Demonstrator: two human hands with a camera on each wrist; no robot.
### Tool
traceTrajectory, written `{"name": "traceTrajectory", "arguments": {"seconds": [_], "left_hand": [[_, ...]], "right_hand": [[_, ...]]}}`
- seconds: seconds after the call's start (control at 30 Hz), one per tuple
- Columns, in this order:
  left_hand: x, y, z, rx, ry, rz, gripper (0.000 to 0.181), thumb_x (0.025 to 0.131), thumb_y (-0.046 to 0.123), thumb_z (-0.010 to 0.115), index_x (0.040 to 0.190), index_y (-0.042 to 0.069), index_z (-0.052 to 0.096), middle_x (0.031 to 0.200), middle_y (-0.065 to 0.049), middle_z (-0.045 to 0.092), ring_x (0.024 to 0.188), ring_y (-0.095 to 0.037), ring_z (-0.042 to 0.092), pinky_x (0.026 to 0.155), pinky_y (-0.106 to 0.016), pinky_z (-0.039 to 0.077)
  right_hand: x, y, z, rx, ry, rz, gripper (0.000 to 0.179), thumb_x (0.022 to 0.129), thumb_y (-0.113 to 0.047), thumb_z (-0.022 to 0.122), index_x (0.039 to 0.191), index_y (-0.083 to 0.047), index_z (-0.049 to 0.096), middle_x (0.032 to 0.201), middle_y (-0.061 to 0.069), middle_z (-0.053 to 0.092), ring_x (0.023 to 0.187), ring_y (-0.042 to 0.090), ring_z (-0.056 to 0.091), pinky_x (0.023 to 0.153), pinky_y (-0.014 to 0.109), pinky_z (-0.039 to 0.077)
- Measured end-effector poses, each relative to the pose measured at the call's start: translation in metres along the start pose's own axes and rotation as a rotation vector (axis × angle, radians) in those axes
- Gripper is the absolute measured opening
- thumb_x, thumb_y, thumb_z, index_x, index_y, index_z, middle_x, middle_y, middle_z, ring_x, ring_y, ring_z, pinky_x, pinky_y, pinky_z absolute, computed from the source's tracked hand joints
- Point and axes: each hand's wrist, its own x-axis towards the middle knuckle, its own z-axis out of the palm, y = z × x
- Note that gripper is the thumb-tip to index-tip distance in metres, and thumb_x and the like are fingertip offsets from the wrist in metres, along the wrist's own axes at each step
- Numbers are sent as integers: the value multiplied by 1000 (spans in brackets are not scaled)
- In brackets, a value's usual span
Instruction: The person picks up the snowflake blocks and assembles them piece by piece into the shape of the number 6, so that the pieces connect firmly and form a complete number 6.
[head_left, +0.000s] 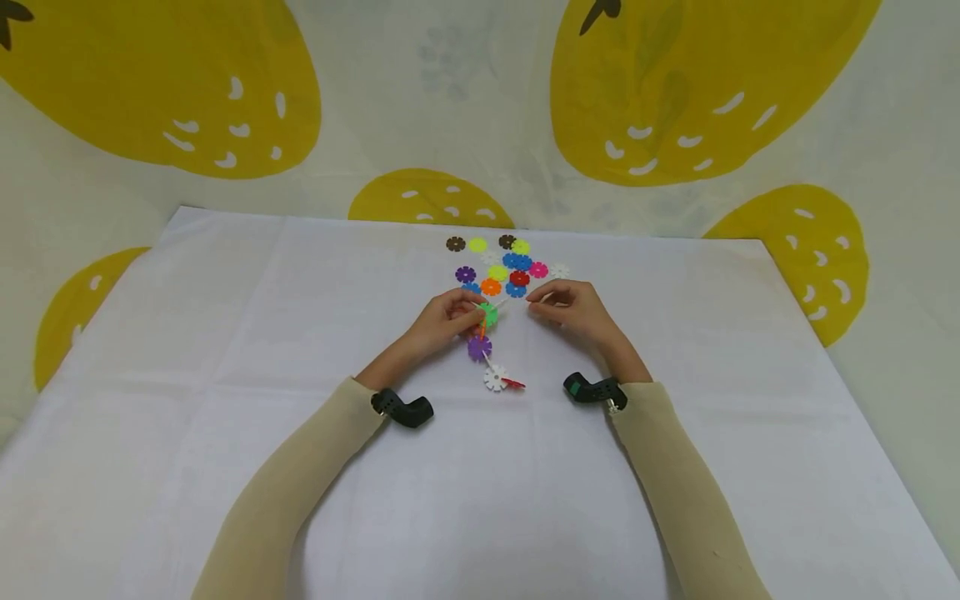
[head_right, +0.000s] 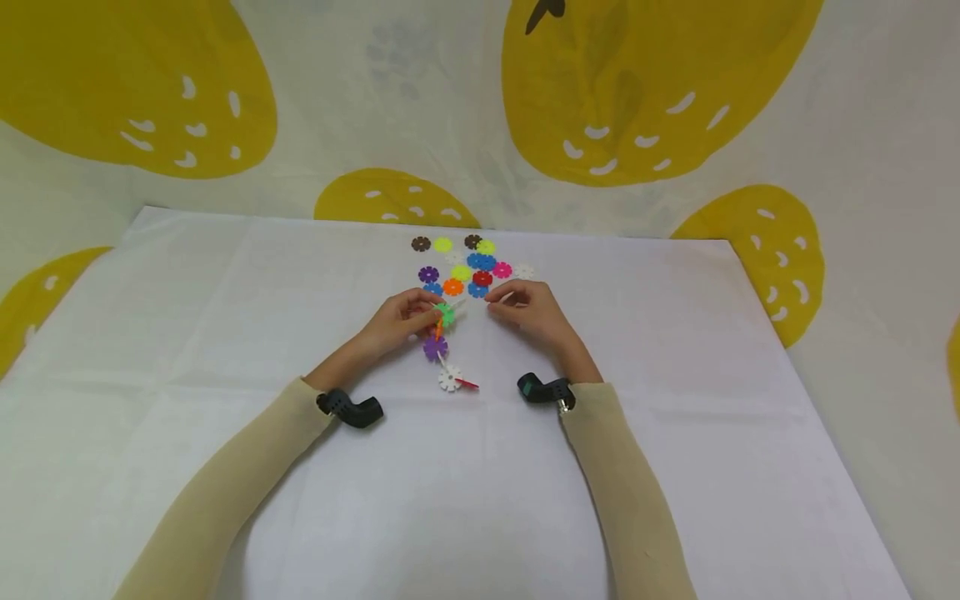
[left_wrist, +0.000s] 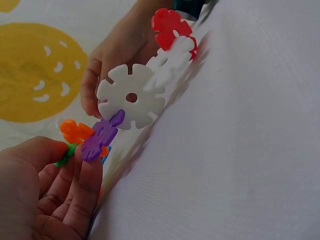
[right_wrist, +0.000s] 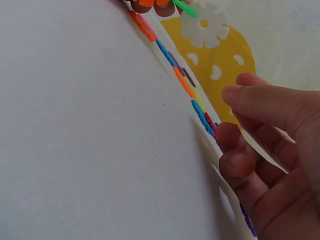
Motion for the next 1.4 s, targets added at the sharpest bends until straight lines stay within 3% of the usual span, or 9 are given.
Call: {"name": "traceTrajectory", "arguments": {"seconds": [0.13,0.43,0.6,0.73,0.87,0.97,1.2,1.4], "left_hand": [[0,0,0,7,5,-7,28,97,10,60,120,-5,59,92,-10,64,71,-9,59,65,-18,49],[0,1,0,8,-6,-5,29,97,10,60,121,-6,58,92,-10,64,72,-10,59,67,-18,49],[-1,2,0,18,5,-3,29,97,10,60,121,-6,58,92,-11,64,72,-10,59,66,-18,48],[-2,3,0,14,31,-8,29,97,11,60,121,-5,58,92,-13,65,72,-9,59,67,-19,49],[-2,4,0,1,42,-18,29,97,11,60,121,-5,57,93,-14,66,71,-9,60,68,-19,50],[-2,3,0,-8,28,-20,29,97,11,59,122,-5,57,92,-12,66,70,-9,60,68,-19,51],[-2,3,0,0,-8,-12,30,98,11,59,124,-4,59,90,-9,64,71,-11,61,68,-19,52],[-1,3,0,2,-9,-21,31,98,11,60,125,-4,58,94,-14,65,72,-11,60,69,-18,50]], "right_hand": [[-1,3,-6,-12,49,1,21,90,-15,71,107,-1,71,91,14,65,58,19,50,56,22,46],[-3,12,-24,-16,158,104,25,89,-21,73,109,-6,72,111,6,66,89,19,55,74,17,48],[-6,15,-32,6,207,153,27,88,-15,73,113,-3,69,113,8,66,80,12,57,72,16,47],[-7,15,-36,10,241,254,33,88,-12,72,119,-2,66,120,12,61,77,6,55,68,15,46],[-7,15,-36,-24,235,347,42,88,-19,74,126,-5,64,126,14,59,85,10,53,69,15,44],[-7,15,-35,-66,202,365,45,88,-23,74,128,-6,63,122,15,60,87,15,51,68,16,44],[-5,12,-32,-141,149,315,44,88,-22,75,126,-3,64,119,17,61,93,22,49,72,20,43],[-2,11,-25,-123,131,290,38,89,-22,73,122,-5,63,119,15,60,95,22,53,75,19,46]]}}
